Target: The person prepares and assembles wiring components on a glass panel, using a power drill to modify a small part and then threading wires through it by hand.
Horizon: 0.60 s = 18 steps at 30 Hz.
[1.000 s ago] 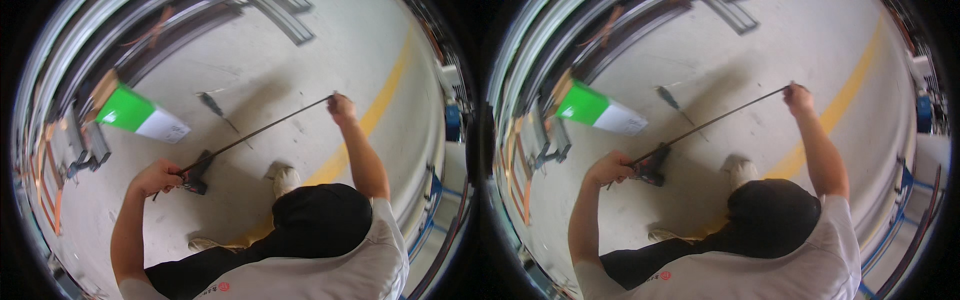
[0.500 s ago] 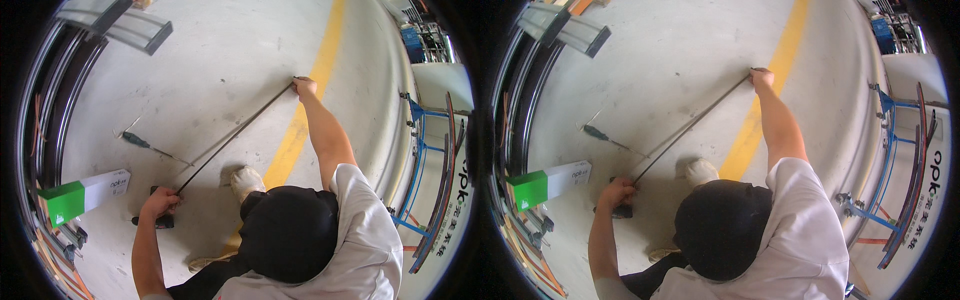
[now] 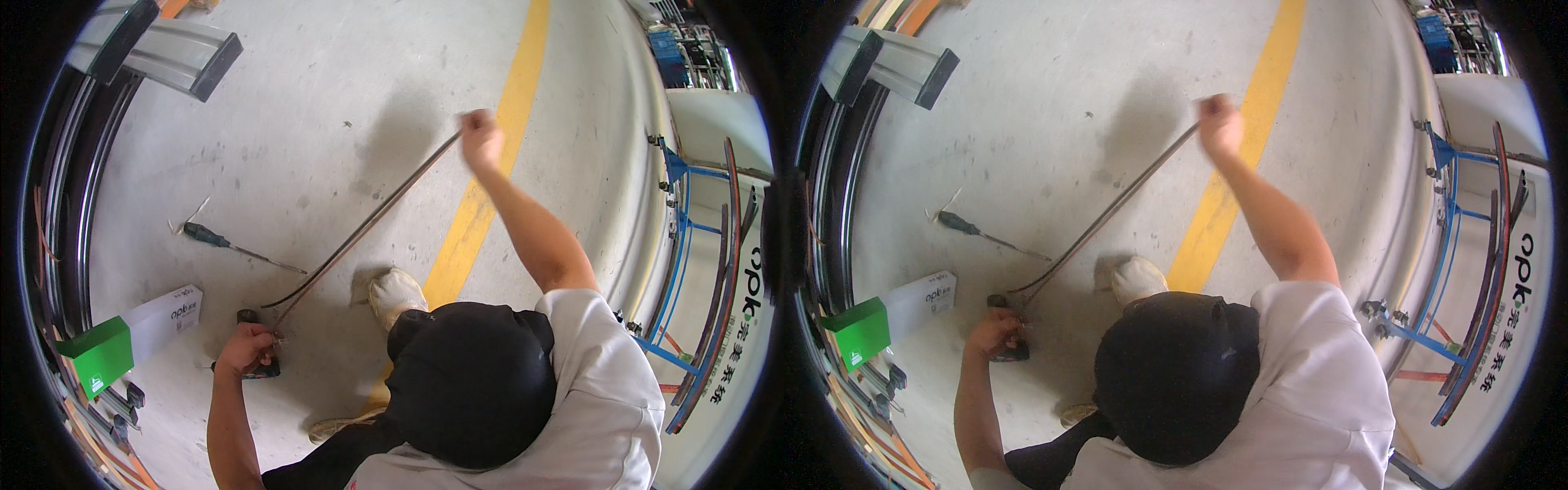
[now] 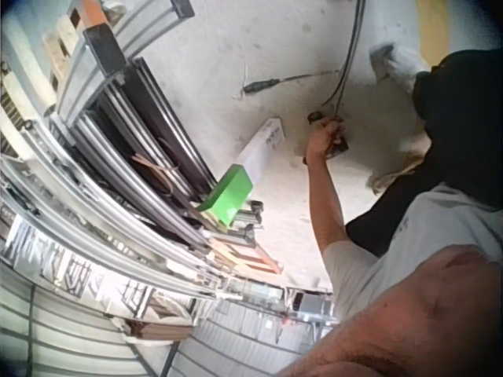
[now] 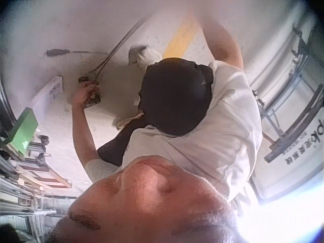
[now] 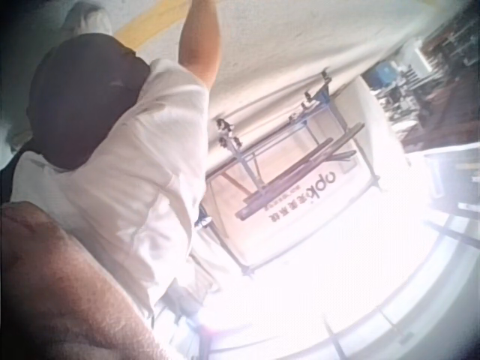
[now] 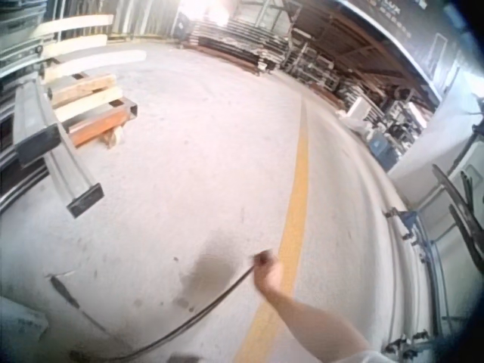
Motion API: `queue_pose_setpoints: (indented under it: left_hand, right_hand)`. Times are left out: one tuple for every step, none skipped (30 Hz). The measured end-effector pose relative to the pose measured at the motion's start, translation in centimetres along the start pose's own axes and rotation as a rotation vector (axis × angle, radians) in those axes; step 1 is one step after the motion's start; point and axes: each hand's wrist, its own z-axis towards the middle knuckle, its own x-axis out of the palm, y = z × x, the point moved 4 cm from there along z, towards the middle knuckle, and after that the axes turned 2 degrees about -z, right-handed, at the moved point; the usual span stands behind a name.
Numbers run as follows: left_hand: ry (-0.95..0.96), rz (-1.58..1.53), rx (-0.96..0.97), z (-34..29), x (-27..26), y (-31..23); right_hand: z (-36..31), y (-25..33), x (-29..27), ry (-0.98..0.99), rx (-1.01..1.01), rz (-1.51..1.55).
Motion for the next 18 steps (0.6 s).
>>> queue_pose_setpoints:
  left_hand:
    - [-0.005, 0.006, 0.024, -0.2, -0.1, 0.3]
    - [-0.01, 0.024, 0.006, -0.3, 0.0, 0.2]
    - [-0.014, 0.044, -0.011, -0.4, 0.4, -0.3]
    - [-0.025, 0.056, -0.03, -0.8, 0.9, -0.5]
    - [-0.058, 0.128, -0.009, -1.2, 1.4, -1.1]
    - [-0.094, 0.198, 0.012, -1.4, 1.8, -1.7]
    - [-0.143, 0.254, 0.031, -2.1, 1.7, -1.6]
    - [-0.166, 0.28, 0.076, -1.1, 0.5, -0.2]
    - [-0.209, 0.297, 0.071, -1.8, 0.5, -0.3]
    - [-0.263, 0.316, 0.053, -2.6, 0.5, -0.8]
    - [-0.266, 0.255, 0.09, -1.9, -0.4, 0.4]
    - [-0.268, 0.192, 0.135, -1.0, -1.4, 1.8]
    - [-0.287, 0.078, 0.141, -1.0, -0.6, 1.4]
    - [-0.301, -0.036, 0.151, -1.4, 0.1, 1.4]
    - [-0.309, -0.033, 0.159, -2.0, -0.5, 2.4]
    - [-0.309, -0.033, 0.179, -1.5, -0.9, 3.2]
    - [-0.308, -0.029, 0.198, -1.3, -1.2, 4.0]
    - [-0.332, -0.019, 0.186, -1.3, -1.1, 4.2]
  right_hand:
    - [-3.8, 3.5, 1.6, 0.261, -0.19, 0.018]
    - [-8.4, 6.5, 2.6, 0.472, -0.451, 0.012]
    - [-13.3, 9.3, 3.5, 0.67, -0.677, 0.213]
    - [-17.7, 13.0, 3.8, 0.781, -0.927, 0.269]
    - [-21.7, 15.1, 4.2, 0.867, -1.092, 0.224]
    - [-24.8, 16.4, 4.9, 0.91, -1.179, 0.238]
    - [-27.2, 17.4, 5.5, 0.961, -1.279, 0.265]
    - [-27.8, 17.3, 6.1, 0.919, -1.239, 0.261]
    - [-28.5, 16.6, 7.6, 0.885, -1.193, 0.271]
    - [-29.6, 16.1, 9.2, 0.857, -1.143, 0.296]
    - [-29.5, 15.5, 10.2, 0.83, -1.105, 0.284]
    - [-28.6, 15.6, 10.0, 0.819, -1.079, 0.205]
    - [-27.8, 15.1, 10.4, 0.787, -1.066, 0.127]
    - [-27.8, 15.3, 9.8, 0.781, -1.046, 0.135]
    - [-28.7, 16.0, 9.3, 0.788, -1.075, 0.165]
    - [-28.8, 16.4, 9.2, 0.789, -1.112, 0.184]
    - [-29.1, 16.7, 9.2, 0.786, -1.145, 0.202]
    - [-29.3, 16.4, 9.4, 0.808, -1.174, 0.169]
